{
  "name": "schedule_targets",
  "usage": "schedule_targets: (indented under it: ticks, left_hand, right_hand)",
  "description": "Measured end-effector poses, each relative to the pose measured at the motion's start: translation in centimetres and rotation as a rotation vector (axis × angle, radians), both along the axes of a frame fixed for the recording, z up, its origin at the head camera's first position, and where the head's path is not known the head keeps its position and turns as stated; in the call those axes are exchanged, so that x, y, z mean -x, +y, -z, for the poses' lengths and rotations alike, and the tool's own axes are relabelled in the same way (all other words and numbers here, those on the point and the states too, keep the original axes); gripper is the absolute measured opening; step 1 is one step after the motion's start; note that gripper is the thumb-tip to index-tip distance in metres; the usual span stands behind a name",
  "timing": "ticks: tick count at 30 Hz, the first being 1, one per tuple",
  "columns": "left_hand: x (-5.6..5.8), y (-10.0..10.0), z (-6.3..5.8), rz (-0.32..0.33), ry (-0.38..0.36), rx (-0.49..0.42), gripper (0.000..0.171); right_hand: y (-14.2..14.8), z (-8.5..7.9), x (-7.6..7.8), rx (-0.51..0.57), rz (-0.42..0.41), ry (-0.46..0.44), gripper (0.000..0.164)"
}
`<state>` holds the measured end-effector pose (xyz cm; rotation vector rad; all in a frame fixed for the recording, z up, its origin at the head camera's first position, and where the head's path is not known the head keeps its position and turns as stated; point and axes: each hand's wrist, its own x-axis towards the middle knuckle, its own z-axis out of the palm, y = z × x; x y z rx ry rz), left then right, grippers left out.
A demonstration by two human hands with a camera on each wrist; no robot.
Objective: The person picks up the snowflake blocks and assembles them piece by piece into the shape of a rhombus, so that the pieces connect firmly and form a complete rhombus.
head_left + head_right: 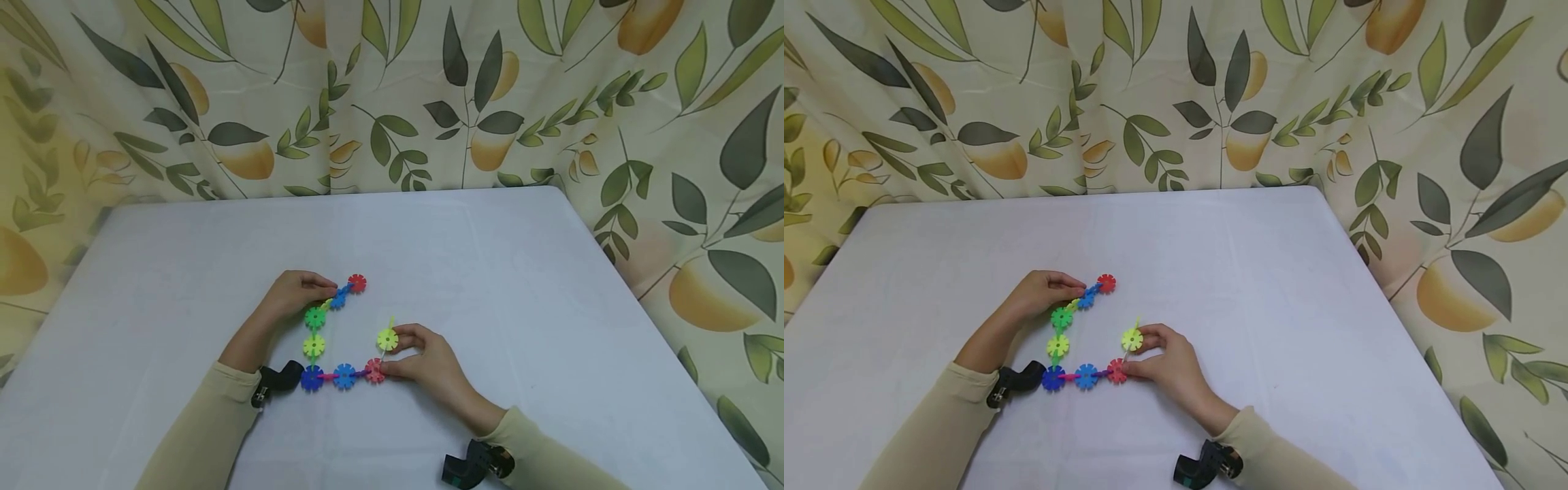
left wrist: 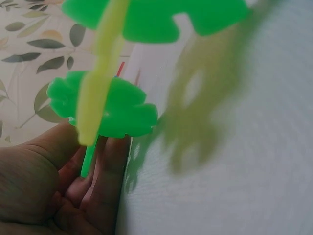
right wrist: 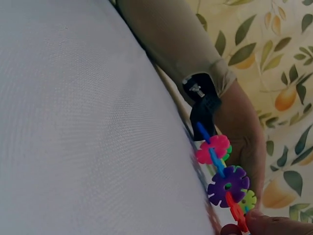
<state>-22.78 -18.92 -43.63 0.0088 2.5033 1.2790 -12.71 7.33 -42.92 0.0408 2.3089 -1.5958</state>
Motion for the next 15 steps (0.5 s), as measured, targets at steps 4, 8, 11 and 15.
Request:
schedule_targets:
  ticks: [4, 8, 11, 15]
  left_hand:
    - [0.1, 0.0, 0.0, 0.008, 0.004, -0.011, 0.027]
    - [0.1, 0.0, 0.1, 0.005, 0.008, -0.006, 0.027]
    - [0.0, 0.1, 0.0, -0.009, 0.002, -0.008, 0.026]
    - [-0.2, 0.3, -0.1, -0.027, -0.013, -0.008, 0.027]
  right_hand:
    - [-0.1, 0.1, -0.1, 0.062, -0.001, -0.005, 0.061]
    - [0.0, 0.1, 0.2, 0.127, -0.018, -0.025, 0.061]
    - [0.3, 0.2, 1.1, 0.152, -0.052, -0.035, 0.061]
    - [1.0, 0.0, 2.8, 0.155, -0.132, -0.056, 0.06]
